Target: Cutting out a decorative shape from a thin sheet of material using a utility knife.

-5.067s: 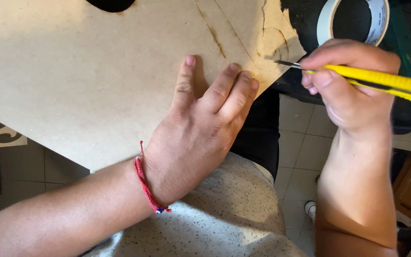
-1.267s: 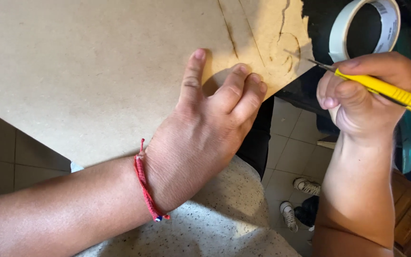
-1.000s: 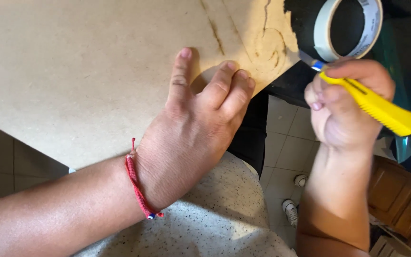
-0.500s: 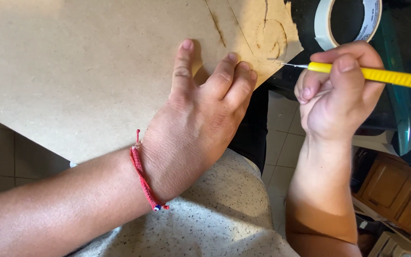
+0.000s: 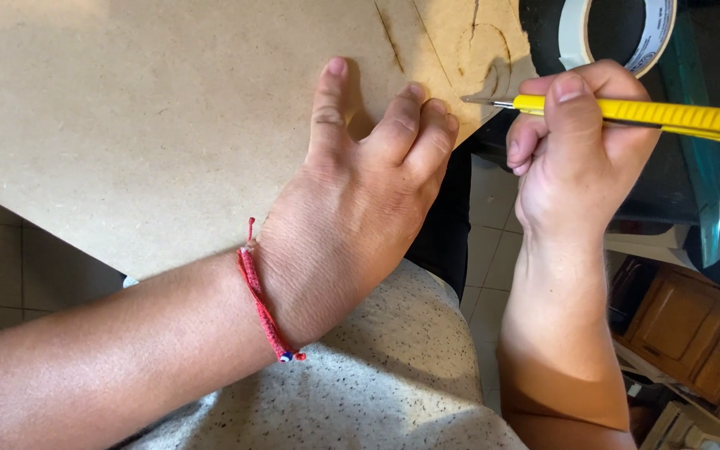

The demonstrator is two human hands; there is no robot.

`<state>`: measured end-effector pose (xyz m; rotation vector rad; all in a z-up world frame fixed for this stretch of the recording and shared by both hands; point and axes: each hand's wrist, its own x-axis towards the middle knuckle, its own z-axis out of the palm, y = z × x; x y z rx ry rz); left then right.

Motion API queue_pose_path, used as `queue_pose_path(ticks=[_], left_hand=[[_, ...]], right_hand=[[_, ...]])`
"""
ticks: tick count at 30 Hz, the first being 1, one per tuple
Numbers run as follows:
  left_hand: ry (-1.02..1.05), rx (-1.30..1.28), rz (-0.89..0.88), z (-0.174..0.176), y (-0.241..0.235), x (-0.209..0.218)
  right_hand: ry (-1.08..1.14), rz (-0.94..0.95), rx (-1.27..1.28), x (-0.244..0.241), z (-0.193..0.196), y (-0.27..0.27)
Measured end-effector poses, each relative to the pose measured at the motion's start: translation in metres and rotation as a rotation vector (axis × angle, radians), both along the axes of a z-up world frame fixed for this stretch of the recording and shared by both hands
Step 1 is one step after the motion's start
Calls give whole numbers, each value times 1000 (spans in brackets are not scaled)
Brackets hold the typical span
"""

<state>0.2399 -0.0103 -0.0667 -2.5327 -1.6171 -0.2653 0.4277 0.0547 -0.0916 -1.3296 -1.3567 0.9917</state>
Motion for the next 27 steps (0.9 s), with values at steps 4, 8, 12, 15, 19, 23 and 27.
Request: queue_pose_path(ticks=[4,8,12,15,19,23,27], left_hand=[[-9,-25,-11,-1,0,0],[-3,-42,-10,-1,1,1],[0,-46,-11,-1,2,1],[13,-30,-6,0,2,0],[-10,-29,-11,0,1,-1],[-27,-7,4,0,2,-1],[-22,-12,0,0,2,-2]], right_hand=[[-20,-24,-11,-2,1,-1],[-18,-16,13,-2,0,-2],[-43,17,76,0,-5,-6],[-60,100,136,3,-7,-6],[-65,133,111,4,-3,-5],[-28,122,62,4,-2,-3],[-1,118,57,8,-6,0]])
